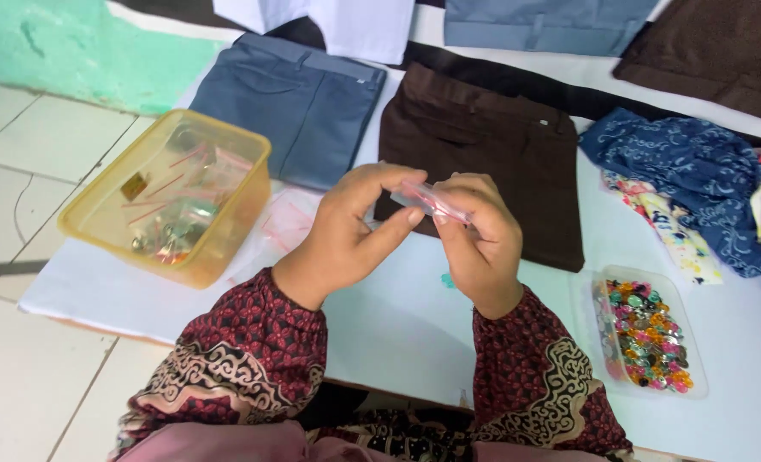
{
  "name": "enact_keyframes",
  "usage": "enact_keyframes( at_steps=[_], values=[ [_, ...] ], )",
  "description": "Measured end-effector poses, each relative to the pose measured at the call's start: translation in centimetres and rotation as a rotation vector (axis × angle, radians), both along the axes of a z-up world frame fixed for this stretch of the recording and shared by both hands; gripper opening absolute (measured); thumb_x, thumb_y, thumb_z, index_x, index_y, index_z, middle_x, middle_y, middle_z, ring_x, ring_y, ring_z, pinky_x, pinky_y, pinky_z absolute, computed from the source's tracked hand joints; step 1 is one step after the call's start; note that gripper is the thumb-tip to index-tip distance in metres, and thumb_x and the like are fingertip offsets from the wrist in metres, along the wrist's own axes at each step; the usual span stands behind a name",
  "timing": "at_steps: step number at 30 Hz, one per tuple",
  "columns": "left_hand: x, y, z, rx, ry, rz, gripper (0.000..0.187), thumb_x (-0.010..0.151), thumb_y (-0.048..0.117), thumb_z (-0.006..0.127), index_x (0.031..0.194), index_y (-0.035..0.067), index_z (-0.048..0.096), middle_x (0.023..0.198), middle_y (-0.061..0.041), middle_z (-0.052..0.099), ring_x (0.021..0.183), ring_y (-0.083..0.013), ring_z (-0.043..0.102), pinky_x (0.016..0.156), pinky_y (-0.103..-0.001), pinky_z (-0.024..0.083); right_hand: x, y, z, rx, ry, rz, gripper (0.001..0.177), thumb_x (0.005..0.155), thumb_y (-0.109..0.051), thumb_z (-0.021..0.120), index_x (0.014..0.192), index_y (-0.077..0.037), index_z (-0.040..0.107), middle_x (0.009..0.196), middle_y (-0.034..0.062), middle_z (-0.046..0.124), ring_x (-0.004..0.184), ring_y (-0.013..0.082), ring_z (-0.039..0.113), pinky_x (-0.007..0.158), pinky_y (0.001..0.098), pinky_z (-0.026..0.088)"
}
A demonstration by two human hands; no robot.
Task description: The person is sorting small teal buttons and placing them into small plastic zip-lock bags on a white table.
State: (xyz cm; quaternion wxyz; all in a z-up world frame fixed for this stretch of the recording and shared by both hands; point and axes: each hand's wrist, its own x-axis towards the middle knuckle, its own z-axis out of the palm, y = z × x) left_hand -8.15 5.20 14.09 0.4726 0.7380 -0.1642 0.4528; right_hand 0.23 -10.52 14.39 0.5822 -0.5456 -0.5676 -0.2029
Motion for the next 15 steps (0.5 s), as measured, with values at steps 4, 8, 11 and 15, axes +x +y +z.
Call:
enact_keyframes(
  at_steps=[4,8,11,15],
  values=[
    [3.5,-3.3,4.9,-0.115,-0.119,-0.159,0.009,0.093,0.01,0.075,0.102,0.008,0.074,0.083,0.001,0.072,0.084,-0.0186,0.069,0.09,-0.032,0.056,0.8,-2.9,3.4,0.017,0.04,0.001,0.017,0.098,0.0,0.06,0.109,0.01,0.068,0.107,0.0172,0.067,0.109,0.032,0.063,0.107,0.0472,0.048],
    [5.6,-6.1,4.1,-0.21,-0.08,-0.211,0.004,0.093,0.007,0.073,0.096,0.009,0.075,0.08,-0.001,0.072,0.079,-0.018,0.068,0.083,-0.033,0.057,3.8,-5.4,2.0,0.022,0.11,-0.011,0.024,0.098,-0.004,0.061,0.116,0.011,0.063,0.106,0.0178,0.068,0.108,0.0294,0.065,0.111,0.0472,0.046],
    [6.8,-5.8,3.7,-0.149,-0.059,-0.18,0.005,0.092,0.006,0.075,0.095,0.009,0.076,0.078,-0.002,0.071,0.076,-0.0216,0.068,0.079,-0.035,0.057,5.4,-6.8,2.0,-0.022,0.163,-0.045,0.018,0.1,-0.002,0.059,0.112,0.01,0.064,0.1,0.0164,0.068,0.102,0.0277,0.066,0.109,0.046,0.048],
    [6.5,-4.7,3.8,-0.057,-0.04,-0.11,0.006,0.092,0.005,0.074,0.094,0.011,0.075,0.073,-0.001,0.068,0.072,-0.0224,0.066,0.077,-0.036,0.056,5.7,-7.3,2.7,-0.149,0.214,-0.059,0.012,0.098,0.003,0.059,0.104,0.009,0.067,0.089,0.0148,0.067,0.091,0.026,0.065,0.101,0.0452,0.051]
  ],
)
